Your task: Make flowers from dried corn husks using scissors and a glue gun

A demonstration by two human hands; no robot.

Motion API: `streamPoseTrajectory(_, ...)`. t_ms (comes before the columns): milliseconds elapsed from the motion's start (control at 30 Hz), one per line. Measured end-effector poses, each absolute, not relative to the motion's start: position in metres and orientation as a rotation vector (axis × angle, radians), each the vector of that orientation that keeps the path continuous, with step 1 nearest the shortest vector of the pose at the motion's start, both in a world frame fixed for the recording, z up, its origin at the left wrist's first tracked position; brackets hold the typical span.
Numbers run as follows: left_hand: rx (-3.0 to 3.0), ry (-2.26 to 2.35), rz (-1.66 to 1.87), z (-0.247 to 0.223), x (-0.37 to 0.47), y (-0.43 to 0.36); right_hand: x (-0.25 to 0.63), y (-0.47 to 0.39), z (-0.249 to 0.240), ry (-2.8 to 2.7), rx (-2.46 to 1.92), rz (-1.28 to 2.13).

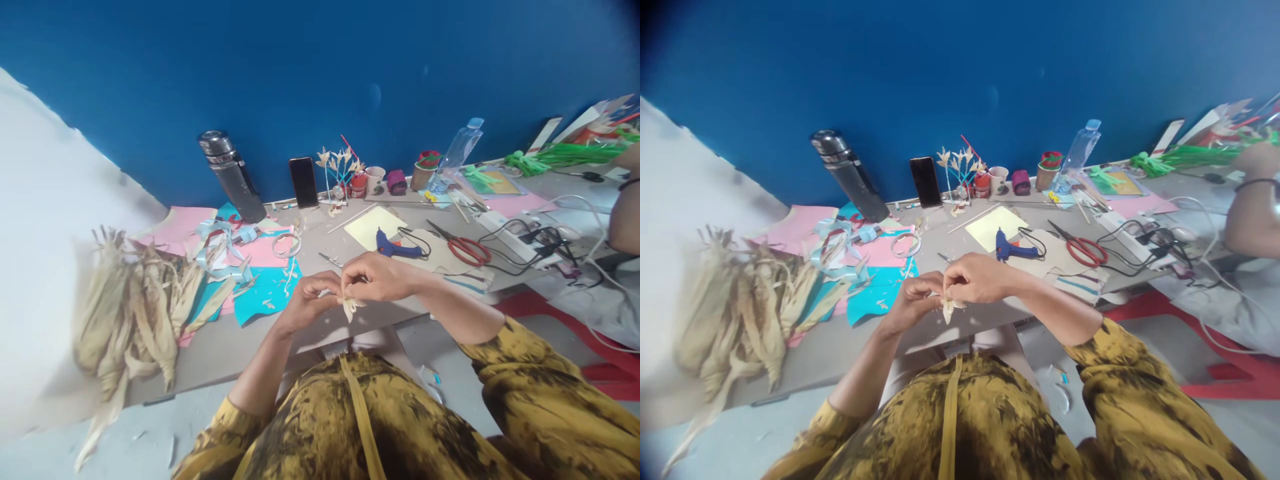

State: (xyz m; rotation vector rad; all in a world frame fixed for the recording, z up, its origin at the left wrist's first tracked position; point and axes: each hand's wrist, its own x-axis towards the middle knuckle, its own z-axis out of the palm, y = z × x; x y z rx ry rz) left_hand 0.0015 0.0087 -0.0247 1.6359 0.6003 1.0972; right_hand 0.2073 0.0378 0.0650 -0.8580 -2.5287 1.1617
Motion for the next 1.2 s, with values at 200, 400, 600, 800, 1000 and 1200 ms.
streamPoseTrajectory(200,1.608,0.616,1.152,-0.022,0.001,0.007,0.212,0.042,0.053,-2.112,-0.93,1.538)
streamPoseTrajectory(400,1.446,0.683,1.313,-0.025,0.001,0.008,0.221,0.04,0.017,-1.638,-0.953,1.468)
streamPoseTrajectory(600,1.432,0.835,1.484,-0.029,0.003,0.009,0.214,0.022,-0.013,-1.619,-0.998,1.492)
streamPoseTrajectory(800,1.402,0.713,1.302,-0.032,0.007,0.007,0.208,0.026,0.002,-1.603,-0.918,1.439)
streamPoseTrajectory(1000,1.486,0.737,1.308,-0.034,0.005,0.008,0.198,0.03,0.005,-1.582,-0.867,1.564)
streamPoseTrajectory(1200,1.63,0.772,1.361,-0.033,0.002,0.008,0.188,0.028,-0.002,-1.256,-0.868,1.825)
